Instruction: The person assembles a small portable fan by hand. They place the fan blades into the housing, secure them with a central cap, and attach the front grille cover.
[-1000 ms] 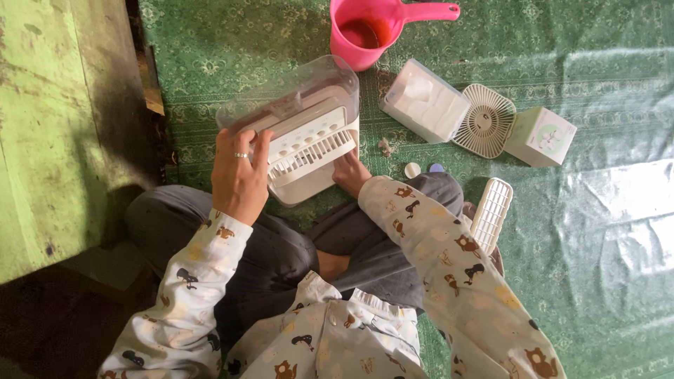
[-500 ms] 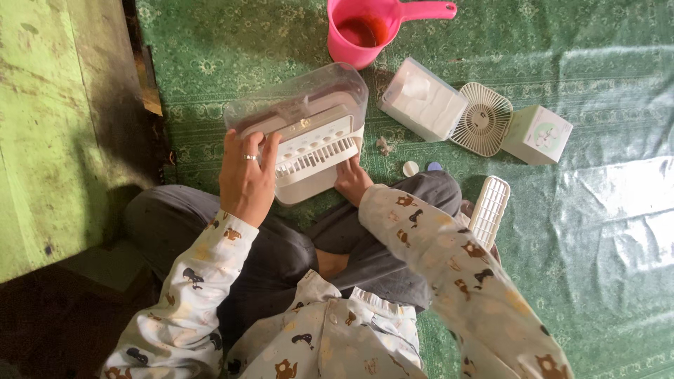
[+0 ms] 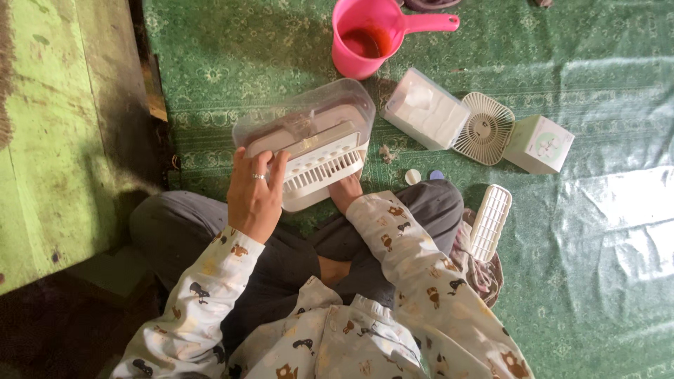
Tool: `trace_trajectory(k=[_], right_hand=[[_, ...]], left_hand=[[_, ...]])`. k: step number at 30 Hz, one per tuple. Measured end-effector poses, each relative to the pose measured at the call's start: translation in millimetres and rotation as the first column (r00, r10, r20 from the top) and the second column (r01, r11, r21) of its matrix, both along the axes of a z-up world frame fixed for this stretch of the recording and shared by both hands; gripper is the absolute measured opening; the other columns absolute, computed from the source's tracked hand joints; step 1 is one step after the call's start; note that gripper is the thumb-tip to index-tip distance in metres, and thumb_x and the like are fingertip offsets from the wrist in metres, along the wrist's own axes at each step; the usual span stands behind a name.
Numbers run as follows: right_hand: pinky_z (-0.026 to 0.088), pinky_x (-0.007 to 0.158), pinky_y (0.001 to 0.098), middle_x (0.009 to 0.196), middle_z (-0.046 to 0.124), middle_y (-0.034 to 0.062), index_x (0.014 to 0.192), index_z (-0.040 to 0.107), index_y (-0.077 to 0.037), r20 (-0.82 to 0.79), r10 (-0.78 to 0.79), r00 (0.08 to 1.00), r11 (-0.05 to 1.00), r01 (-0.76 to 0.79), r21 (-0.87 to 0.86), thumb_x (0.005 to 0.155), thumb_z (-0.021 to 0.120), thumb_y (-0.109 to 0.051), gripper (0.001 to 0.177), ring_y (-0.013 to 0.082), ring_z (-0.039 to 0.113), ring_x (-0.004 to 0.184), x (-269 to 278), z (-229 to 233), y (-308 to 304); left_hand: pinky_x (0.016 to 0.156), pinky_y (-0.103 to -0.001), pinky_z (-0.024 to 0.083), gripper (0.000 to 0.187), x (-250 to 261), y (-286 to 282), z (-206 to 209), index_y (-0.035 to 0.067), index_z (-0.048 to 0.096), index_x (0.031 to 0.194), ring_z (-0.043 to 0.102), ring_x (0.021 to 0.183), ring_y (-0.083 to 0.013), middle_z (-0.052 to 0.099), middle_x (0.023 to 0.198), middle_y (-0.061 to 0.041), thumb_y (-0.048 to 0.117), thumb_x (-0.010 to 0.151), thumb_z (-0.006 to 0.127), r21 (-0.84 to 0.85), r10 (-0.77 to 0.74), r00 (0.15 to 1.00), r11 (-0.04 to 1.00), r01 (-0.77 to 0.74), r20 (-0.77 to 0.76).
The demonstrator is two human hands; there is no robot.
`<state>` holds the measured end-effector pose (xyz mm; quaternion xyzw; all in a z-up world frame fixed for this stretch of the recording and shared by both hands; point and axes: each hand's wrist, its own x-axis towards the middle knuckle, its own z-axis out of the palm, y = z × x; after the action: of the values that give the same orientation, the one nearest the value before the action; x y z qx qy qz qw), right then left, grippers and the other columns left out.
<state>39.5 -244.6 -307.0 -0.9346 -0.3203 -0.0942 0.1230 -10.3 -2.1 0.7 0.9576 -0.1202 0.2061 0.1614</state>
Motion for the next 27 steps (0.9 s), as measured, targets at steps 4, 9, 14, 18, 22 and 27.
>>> trace_trajectory(k=[4, 9, 14, 18, 22, 27], right_hand=[[0.054, 0.100, 0.0418, 0.120, 0.069, 0.0211, 0.120, 0.070, 0.005, -0.477, 0.032, 0.878, 0.918, 0.162, 0.361, 0.092, 0.055, 0.000, 0.032, 0.0373, 0.064, 0.115, -6.0, -8.8, 17.9], [0.057, 0.100, 0.0438, 0.124, 0.067, 0.0198, 0.119, 0.070, 0.005, -0.087, 0.120, 0.989, 0.962, -0.094, 0.256, 0.077, 0.060, 0.002, 0.044, 0.0358, 0.060, 0.123, -78.3, 46.2, 55.4], [0.046, 0.108, 0.0515, 0.132, 0.063, 0.0183, 0.120, 0.068, 0.005, 0.107, -0.094, 0.990, 0.916, 0.128, -0.380, 0.089, 0.064, -0.010, 0.034, 0.0358, 0.055, 0.131, -44.7, 51.3, 19.6], [0.028, 0.112, 0.0457, 0.143, 0.057, 0.0092, 0.131, 0.067, -0.003, 0.462, 0.030, 0.886, 0.748, 0.287, -0.598, 0.091, 0.056, -0.020, 0.045, 0.0345, 0.051, 0.136, -22.5, 15.4, -23.1], [0.030, 0.117, 0.0500, 0.149, 0.055, 0.0124, 0.135, 0.065, -0.003, 0.022, -0.089, 0.996, 0.783, 0.084, -0.616, 0.096, 0.055, -0.017, 0.042, 0.0339, 0.047, 0.141, 4.2, 4.8, -9.6], [0.038, 0.103, 0.0588, 0.131, 0.061, 0.0161, 0.122, 0.070, -0.004, 0.001, -0.135, 0.991, 0.967, 0.131, -0.220, 0.078, 0.059, -0.020, 0.048, 0.0382, 0.052, 0.124, -1.1, 20.3, 18.8]], left_hand=[[0.116, -0.055, 0.046, 0.043, 0.6, -1.6, 0.5, 0.005, 0.062, 0.135, 0.060, 0.108, -0.0309, 0.052, 0.115, -0.010, -0.004, 0.093, 0.066, 0.006, 0.013, 1.000, 1.000, -0.013, 0.012], [0.114, -0.055, 0.047, 0.042, 6.5, 0.5, -0.9, 0.004, 0.062, 0.133, 0.058, 0.107, -0.0312, 0.050, 0.115, -0.011, -0.005, 0.092, 0.066, -0.005, 0.011, 1.000, 1.000, -0.011, -0.002], [0.113, -0.053, 0.047, 0.043, 2.4, 0.5, -0.9, 0.005, 0.062, 0.133, 0.058, 0.109, -0.0337, 0.048, 0.116, -0.011, -0.005, 0.092, 0.067, 0.020, 0.018, 1.000, 1.000, -0.018, 0.003], [0.115, -0.055, 0.047, 0.043, 3.1, 0.1, 2.8, 0.006, 0.062, 0.133, 0.058, 0.103, -0.0298, 0.048, 0.115, -0.009, -0.006, 0.092, 0.066, 0.004, 0.013, 1.000, 1.000, -0.013, 0.015], [0.114, -0.054, 0.047, 0.042, 3.7, 1.3, 1.3, 0.006, 0.062, 0.134, 0.058, 0.105, -0.0311, 0.048, 0.116, -0.010, -0.004, 0.093, 0.066, -0.002, 0.008, 1.000, 1.000, -0.008, 0.008], [0.114, -0.054, 0.046, 0.042, 3.0, -1.1, 1.8, 0.006, 0.062, 0.134, 0.058, 0.104, -0.0306, 0.048, 0.116, -0.010, -0.004, 0.093, 0.066, -0.009, 0.008, 1.000, 1.000, -0.008, 0.007]])
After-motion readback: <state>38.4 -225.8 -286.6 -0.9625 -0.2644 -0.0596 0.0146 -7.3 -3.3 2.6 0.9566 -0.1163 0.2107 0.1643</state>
